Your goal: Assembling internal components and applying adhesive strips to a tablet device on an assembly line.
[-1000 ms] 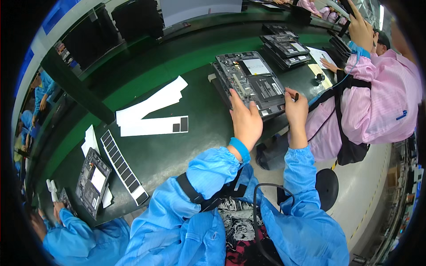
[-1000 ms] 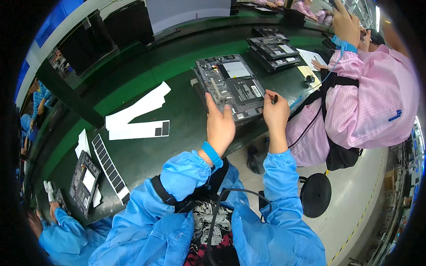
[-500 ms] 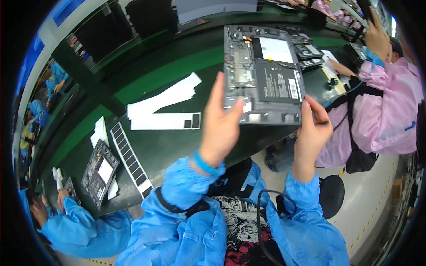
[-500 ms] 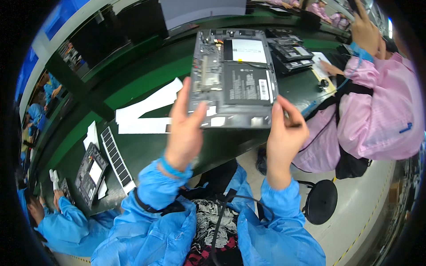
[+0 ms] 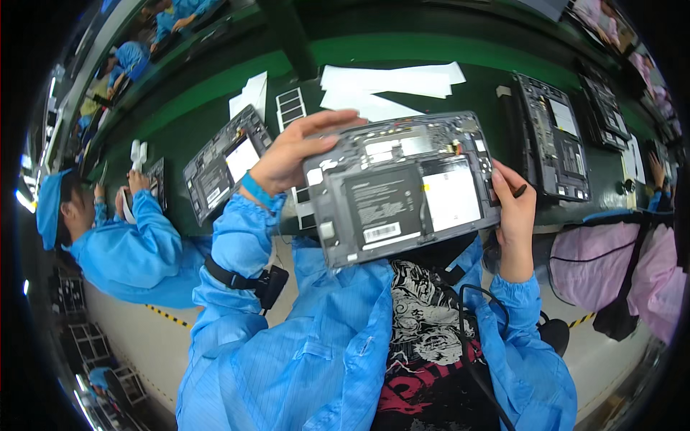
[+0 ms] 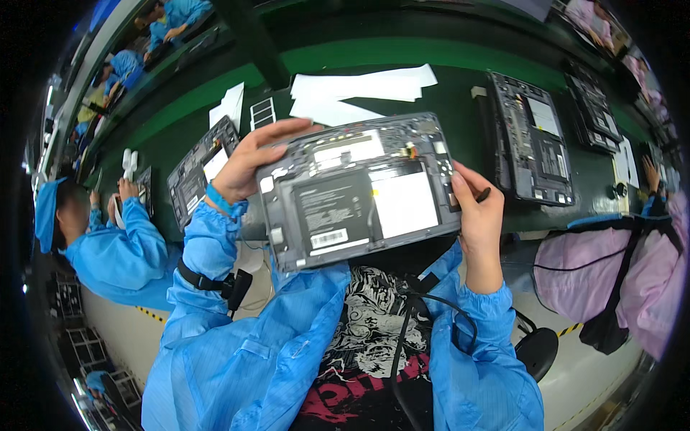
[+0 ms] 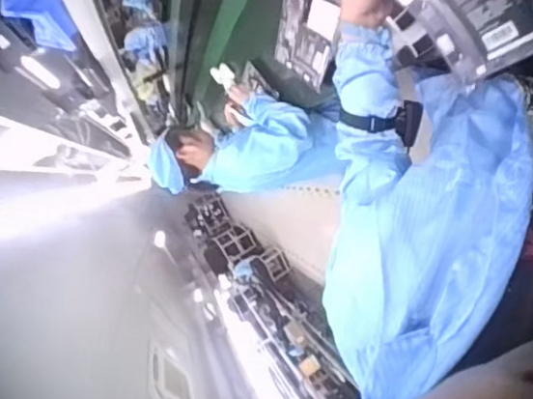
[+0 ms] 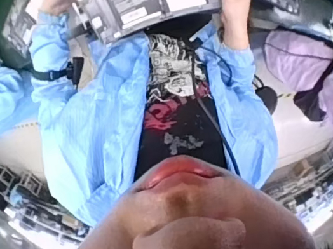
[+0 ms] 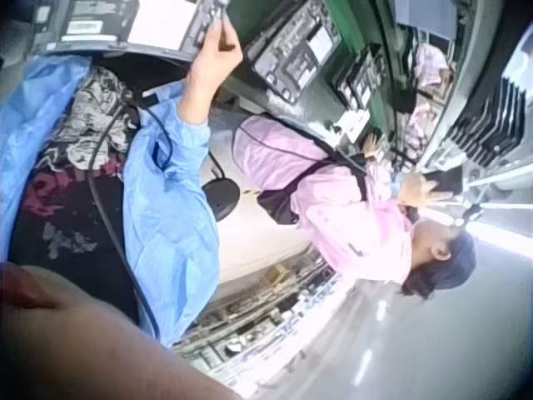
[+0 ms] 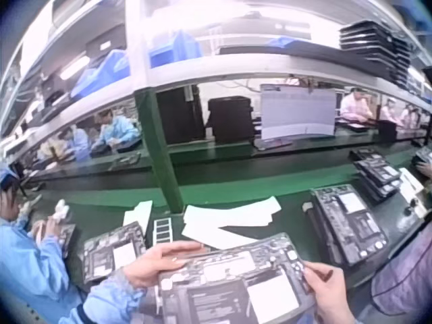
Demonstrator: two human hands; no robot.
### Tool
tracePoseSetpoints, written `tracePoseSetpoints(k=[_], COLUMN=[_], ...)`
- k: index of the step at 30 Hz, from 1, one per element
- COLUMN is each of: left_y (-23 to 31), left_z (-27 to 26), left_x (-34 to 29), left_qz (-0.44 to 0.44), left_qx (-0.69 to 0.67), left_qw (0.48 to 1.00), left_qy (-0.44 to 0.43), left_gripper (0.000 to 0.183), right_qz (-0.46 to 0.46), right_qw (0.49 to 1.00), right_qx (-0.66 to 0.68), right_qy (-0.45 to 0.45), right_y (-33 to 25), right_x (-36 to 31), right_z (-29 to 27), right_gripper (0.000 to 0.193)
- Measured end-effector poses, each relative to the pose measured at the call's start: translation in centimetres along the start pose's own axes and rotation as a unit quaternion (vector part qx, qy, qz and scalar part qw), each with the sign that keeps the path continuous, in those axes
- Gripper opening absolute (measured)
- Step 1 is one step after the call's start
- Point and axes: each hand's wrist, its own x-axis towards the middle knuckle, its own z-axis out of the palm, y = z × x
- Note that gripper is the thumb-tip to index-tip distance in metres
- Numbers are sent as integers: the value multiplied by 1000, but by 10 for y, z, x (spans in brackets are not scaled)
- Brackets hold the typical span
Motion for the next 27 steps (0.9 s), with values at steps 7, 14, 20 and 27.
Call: tracePoseSetpoints(k=[7, 14, 20, 27], left_y=[-82, -135, -145, -147], left_z=[63, 75, 83, 78], left_x=[-30, -47, -53, -59], left_qz=[-45, 99, 162, 168], left_qx=[-27, 234, 459, 469], left_qw=[952, 936, 844, 833], left_qy=[301, 242, 226, 241], left_gripper=[64, 89, 110, 107], right_qz=[6, 76, -57, -39], right_qw=[994, 952, 872, 875], right_qx=[-59, -294, -487, -483], right_qy=[95, 29, 4, -2], right_y=[37, 20, 17, 17], right_x=[9, 27, 28, 26], right_z=[-19, -28, -22, -22], right_gripper=[28, 31, 33, 34])
